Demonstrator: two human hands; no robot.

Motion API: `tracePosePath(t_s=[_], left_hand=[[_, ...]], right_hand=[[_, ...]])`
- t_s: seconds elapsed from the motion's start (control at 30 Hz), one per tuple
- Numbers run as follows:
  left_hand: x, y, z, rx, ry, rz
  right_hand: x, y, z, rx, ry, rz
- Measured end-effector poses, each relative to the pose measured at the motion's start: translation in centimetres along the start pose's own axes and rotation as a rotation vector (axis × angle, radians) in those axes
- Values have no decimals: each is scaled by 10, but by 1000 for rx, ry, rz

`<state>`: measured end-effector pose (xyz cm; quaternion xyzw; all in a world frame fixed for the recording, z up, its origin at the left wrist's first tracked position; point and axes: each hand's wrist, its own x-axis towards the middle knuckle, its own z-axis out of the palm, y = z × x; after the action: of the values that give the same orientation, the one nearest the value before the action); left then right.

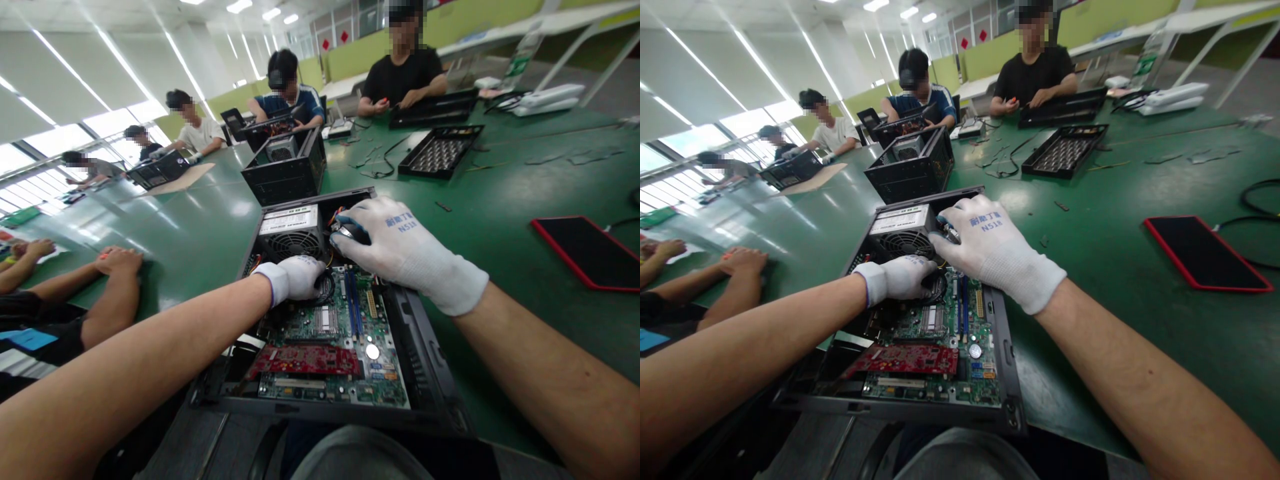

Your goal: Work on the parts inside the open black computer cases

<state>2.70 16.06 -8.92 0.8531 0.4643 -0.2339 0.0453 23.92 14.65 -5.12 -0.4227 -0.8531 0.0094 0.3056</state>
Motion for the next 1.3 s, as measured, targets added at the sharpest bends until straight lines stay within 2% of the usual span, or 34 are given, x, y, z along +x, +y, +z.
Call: tracePosePath(t_s=[0.57, 0.77, 0.93, 1.03, 1.17, 1.23, 1.3], left_hand=[[-1, 4, -2, -11, -42, 8], [-1, 3, -5, -38, -69, -30], [-10, 5, -15, -103, -16, -47], [-21, 4, -24, -157, 46, -44], [-37, 3, -32, -236, 121, -17], [-45, 4, -37, -276, 150, 8], [-57, 6, -41, -309, 186, 44]], right_hand=[[0, -2, -3, 2, -3, -13], [-1, -7, -6, 58, 5, 13], [-17, -3, -7, 184, 72, 188], [-41, 6, -8, 314, 6, 339], [-79, 14, -1, 669, -150, 509], [-92, 13, 5, 864, -169, 565], [-97, 8, 9, 1001, -131, 623]])
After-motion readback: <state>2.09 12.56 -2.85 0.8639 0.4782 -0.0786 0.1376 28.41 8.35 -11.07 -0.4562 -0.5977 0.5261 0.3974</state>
